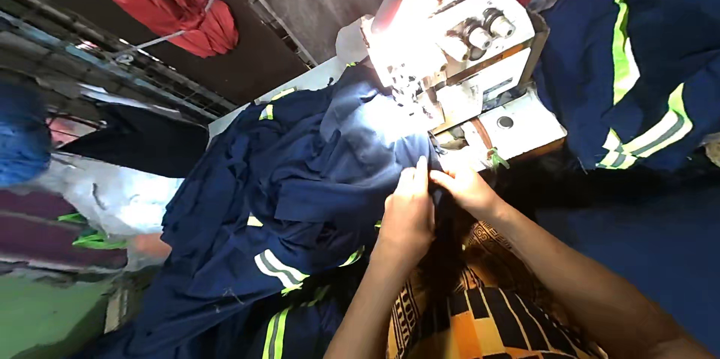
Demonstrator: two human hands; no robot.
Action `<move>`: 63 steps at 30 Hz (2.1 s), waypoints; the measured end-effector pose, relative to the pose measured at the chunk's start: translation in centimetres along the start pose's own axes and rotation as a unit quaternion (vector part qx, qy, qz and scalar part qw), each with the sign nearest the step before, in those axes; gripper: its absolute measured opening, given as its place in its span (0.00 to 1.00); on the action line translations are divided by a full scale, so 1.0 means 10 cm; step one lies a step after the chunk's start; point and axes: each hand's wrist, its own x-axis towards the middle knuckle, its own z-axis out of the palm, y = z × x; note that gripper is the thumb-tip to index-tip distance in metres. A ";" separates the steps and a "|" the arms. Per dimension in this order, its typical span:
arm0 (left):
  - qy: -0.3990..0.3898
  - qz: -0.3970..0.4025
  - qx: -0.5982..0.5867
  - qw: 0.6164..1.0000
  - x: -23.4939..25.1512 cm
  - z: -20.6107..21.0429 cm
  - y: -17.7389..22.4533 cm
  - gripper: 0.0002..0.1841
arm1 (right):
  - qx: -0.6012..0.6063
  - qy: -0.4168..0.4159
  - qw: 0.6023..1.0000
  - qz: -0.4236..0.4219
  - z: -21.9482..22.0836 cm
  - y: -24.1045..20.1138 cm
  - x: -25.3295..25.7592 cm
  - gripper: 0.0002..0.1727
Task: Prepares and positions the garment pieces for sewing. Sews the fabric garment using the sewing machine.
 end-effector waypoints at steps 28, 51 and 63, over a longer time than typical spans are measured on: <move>0.288 0.190 -0.122 0.930 -0.28 0.39 -0.28 0.09 | 0.261 -0.121 0.956 -0.059 -0.16 0.37 -0.71 0.16; 0.330 0.190 0.056 0.923 0.46 0.26 -0.37 0.05 | 0.057 0.088 0.986 -0.130 -0.07 -0.12 0.03 0.03; 0.287 0.226 0.090 0.927 0.40 0.27 -0.42 0.08 | 0.032 0.123 0.991 -0.048 0.01 -0.24 -0.11 0.07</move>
